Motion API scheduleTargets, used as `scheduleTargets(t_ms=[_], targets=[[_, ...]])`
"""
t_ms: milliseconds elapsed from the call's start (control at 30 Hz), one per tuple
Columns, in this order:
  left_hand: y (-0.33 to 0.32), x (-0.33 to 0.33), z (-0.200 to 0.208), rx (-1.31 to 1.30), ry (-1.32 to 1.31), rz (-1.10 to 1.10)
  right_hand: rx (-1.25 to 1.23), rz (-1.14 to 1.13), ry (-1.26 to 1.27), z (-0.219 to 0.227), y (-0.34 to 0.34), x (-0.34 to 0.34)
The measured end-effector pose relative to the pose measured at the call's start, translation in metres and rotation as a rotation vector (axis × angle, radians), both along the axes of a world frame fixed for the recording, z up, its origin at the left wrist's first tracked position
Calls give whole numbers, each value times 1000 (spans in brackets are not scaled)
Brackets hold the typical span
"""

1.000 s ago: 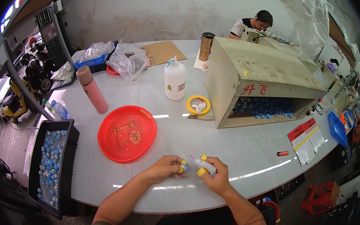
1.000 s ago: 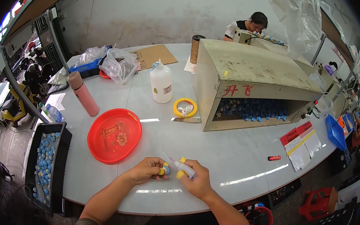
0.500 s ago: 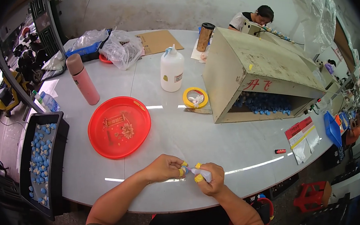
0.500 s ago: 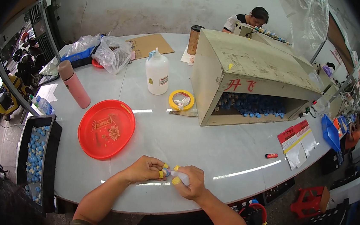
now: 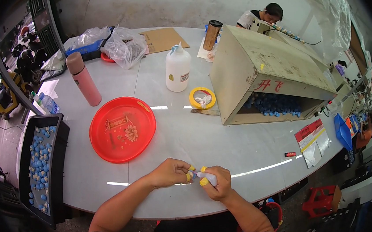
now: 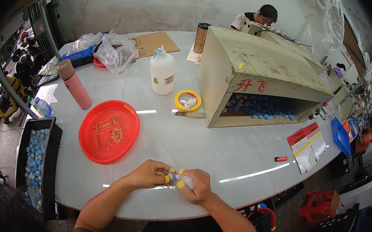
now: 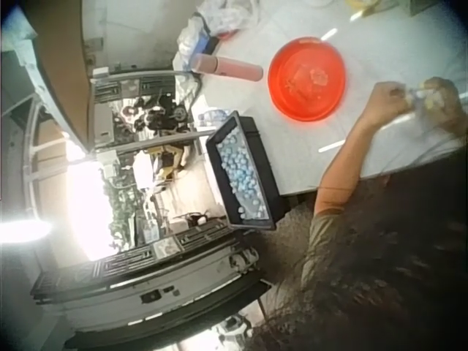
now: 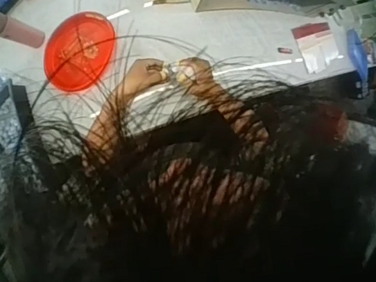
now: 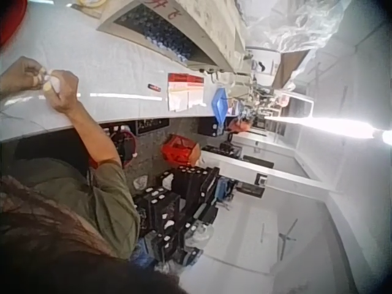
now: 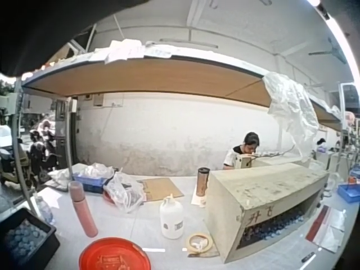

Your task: The person assembles small plastic toy components by gluing yellow caps onto blue and white spheres with a glue bottle.

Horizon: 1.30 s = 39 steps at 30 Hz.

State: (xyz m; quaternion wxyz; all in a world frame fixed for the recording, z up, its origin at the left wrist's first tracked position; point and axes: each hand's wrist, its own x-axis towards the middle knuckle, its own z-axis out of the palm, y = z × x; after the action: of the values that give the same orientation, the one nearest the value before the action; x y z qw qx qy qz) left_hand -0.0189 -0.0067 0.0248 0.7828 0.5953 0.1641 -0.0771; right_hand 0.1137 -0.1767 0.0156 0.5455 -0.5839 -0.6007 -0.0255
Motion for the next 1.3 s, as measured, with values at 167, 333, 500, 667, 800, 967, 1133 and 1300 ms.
scheduleTargets(t_ms=[167, 333, 500, 667, 800, 967, 1133, 1300], targets=[[1, 1, -4, -7, 16, 12, 12, -42, -117, 2, -1, -2], [1, 1, 2, -125, 77, 107, 46, -95, -245, 7, 0, -6], [0, 3, 2, -88, 76, 103, 64, -84, -286, 5, 1, -7], [0, 3, 2, -100, 68, 122, 28, -85, -312, 8, 0, -8], [-1, 2, 2, -97, 63, 141, 8, -54, -313, 4, -1, -8], [-1, 3, 2, -90, 67, 128, 51, -102, -291, 7, -1, -8], [-1, 3, 9, -99, 79, 116, 51, -92, -275, 8, 2, -7], [-1, 3, 9, -102, 83, 120, 41, -102, -279, 10, 2, -7]])
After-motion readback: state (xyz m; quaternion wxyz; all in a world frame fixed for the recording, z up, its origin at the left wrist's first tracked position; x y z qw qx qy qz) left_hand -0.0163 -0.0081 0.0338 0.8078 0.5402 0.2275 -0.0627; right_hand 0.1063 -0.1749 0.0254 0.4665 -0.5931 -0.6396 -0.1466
